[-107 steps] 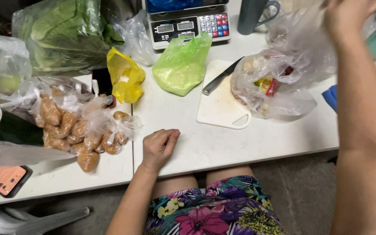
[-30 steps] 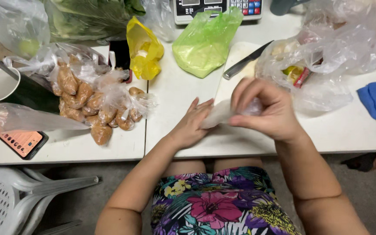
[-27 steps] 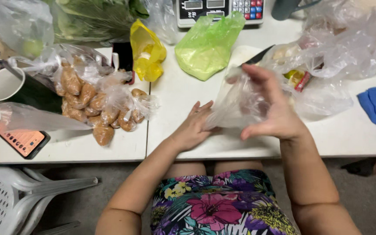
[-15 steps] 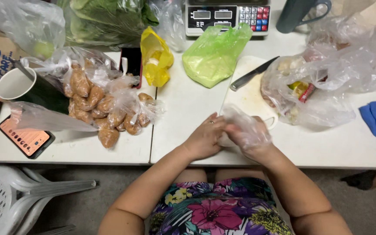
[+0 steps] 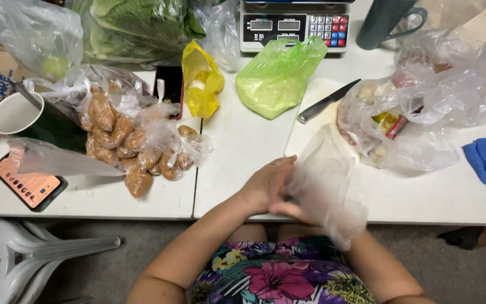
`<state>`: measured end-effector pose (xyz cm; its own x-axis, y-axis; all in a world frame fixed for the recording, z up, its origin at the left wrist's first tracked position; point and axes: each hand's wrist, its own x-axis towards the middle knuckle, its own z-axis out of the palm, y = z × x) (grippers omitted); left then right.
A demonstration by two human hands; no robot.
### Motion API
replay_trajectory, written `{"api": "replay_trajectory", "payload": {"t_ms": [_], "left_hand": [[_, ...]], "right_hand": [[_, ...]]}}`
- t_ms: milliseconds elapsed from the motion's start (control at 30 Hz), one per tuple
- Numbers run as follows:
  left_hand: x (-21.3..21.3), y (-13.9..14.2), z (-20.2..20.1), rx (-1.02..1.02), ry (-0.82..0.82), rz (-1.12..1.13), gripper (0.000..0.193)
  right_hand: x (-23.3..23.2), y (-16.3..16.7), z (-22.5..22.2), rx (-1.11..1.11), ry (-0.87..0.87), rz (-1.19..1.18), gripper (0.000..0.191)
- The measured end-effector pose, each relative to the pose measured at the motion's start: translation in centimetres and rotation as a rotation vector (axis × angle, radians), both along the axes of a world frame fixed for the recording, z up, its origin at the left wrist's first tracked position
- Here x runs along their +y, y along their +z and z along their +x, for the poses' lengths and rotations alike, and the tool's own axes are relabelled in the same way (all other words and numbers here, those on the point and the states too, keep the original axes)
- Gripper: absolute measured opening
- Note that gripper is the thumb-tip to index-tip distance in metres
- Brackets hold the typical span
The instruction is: The person sits at a table and packs brown food pieces one at a time into small clear plastic bags, twisting and tying each bag closed, then sets the finished bag with a growing pile of packed bags on the table. They reach into a larger bag of food pieces and repeat the packing cycle.
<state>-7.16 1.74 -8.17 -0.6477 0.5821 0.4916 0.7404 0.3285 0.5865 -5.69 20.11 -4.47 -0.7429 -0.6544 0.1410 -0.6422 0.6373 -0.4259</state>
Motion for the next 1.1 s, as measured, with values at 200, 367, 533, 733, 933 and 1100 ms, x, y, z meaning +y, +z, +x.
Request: {"api": "replay_trajectory", "payload": {"t_ms": [200, 367, 533, 733, 933, 1100], "left_hand": [[0.5, -0.2, 0.1, -0.083, 0.106, -0.183, 0.033], [0.6, -0.4, 0.0, 0.003, 0.067, -0.081, 0.042], [0.5, -1.4, 0.0, 0.021, 0.062, -0.186, 0.027], [0.2, -1.4, -1.0, -0.144, -0.018, -0.066, 0.037], [1.4, 2.3, -1.3, -0.142, -0.106, -0.323, 0.044], [1.2, 6.0, 0.5, -0.109, -0.089, -0.631, 0.029]], "right_hand": [[-1.0, -7.2, 1.0, -0.537, -0.106, -0.851, 0.05], [-0.4, -3.1, 1.4, -0.573, -0.123, -0.909, 0.049], [2.0, 3.3, 3.4, -0.274, 0.11, -1.011, 0.053], [2.9, 14.6, 7.8, 0.014, -0.158, -0.886, 0.049], [0.3, 15.4, 7.2, 0.586, 0.266, 0.05, 0.05], [2.2, 7.6, 3.0, 0.131, 0.015, 0.752, 0.022]]}}
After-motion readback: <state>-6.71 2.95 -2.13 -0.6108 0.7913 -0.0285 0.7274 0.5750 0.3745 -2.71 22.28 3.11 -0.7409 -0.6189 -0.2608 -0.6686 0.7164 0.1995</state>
